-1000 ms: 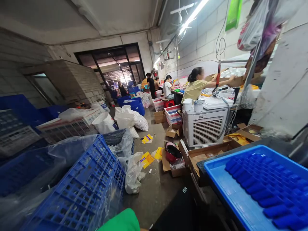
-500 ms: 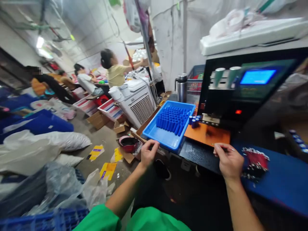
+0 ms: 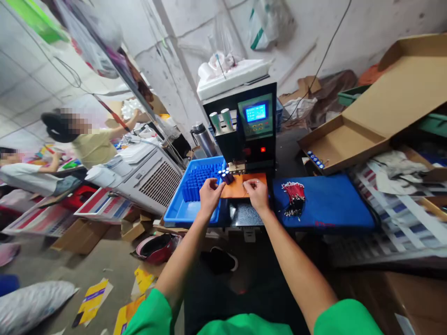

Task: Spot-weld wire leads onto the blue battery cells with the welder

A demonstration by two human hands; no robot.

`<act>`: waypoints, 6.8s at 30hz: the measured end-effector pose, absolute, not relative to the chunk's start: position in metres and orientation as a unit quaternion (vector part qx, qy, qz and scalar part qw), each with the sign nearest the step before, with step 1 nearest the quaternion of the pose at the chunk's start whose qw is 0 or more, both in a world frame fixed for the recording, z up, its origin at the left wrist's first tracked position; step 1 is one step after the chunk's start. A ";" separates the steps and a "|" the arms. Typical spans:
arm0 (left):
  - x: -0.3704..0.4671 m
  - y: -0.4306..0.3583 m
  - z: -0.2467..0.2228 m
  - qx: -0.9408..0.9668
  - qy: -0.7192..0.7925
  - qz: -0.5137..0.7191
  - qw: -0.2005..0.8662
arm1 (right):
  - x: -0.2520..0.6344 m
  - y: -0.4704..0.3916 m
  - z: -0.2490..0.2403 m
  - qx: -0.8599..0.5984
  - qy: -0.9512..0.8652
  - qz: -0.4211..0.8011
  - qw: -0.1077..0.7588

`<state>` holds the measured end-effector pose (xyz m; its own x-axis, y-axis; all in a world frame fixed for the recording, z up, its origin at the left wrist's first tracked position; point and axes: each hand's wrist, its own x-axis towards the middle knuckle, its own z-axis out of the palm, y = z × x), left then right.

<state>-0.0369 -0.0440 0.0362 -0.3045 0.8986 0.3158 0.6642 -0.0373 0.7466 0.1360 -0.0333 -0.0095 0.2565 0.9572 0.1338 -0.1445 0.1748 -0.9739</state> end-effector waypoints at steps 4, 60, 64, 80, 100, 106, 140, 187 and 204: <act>-0.018 -0.029 0.033 0.560 0.744 0.350 0.100 | 0.134 -0.032 -0.012 -0.478 -0.440 0.424 0.631; 0.012 -0.006 -0.016 0.664 0.537 0.454 0.253 | 0.136 0.015 -0.006 -0.474 -0.500 0.420 0.591; 0.012 -0.006 -0.017 0.664 0.543 0.450 0.247 | 0.136 0.014 -0.007 -0.487 -0.504 0.413 0.581; 0.012 -0.006 -0.019 0.662 0.541 0.457 0.247 | 0.134 0.013 -0.007 -0.494 -0.499 0.407 0.584; 0.014 -0.009 -0.015 0.667 0.523 0.467 0.253 | 0.142 0.010 -0.020 -0.438 -0.493 0.443 0.608; 0.012 -0.012 -0.014 0.674 0.524 0.463 0.240 | 0.143 0.003 -0.017 -0.419 -0.495 0.464 0.603; -0.003 -0.047 -0.023 0.684 0.503 0.490 0.197 | 0.155 -0.003 -0.006 -0.466 -0.442 0.544 0.541; 0.006 -0.030 -0.005 0.670 0.511 0.461 0.278 | 0.159 -0.003 -0.003 -0.360 -0.307 0.622 0.624; 0.011 -0.020 0.007 0.631 0.519 0.468 0.338 | 0.156 -0.020 0.011 -0.422 -0.340 0.596 0.593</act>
<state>0.0105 -0.0196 0.0073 0.0244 0.9705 0.2397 0.3387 -0.2337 0.9114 0.1563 -0.0202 0.0110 0.0592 0.9933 -0.0994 -0.4186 -0.0657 -0.9058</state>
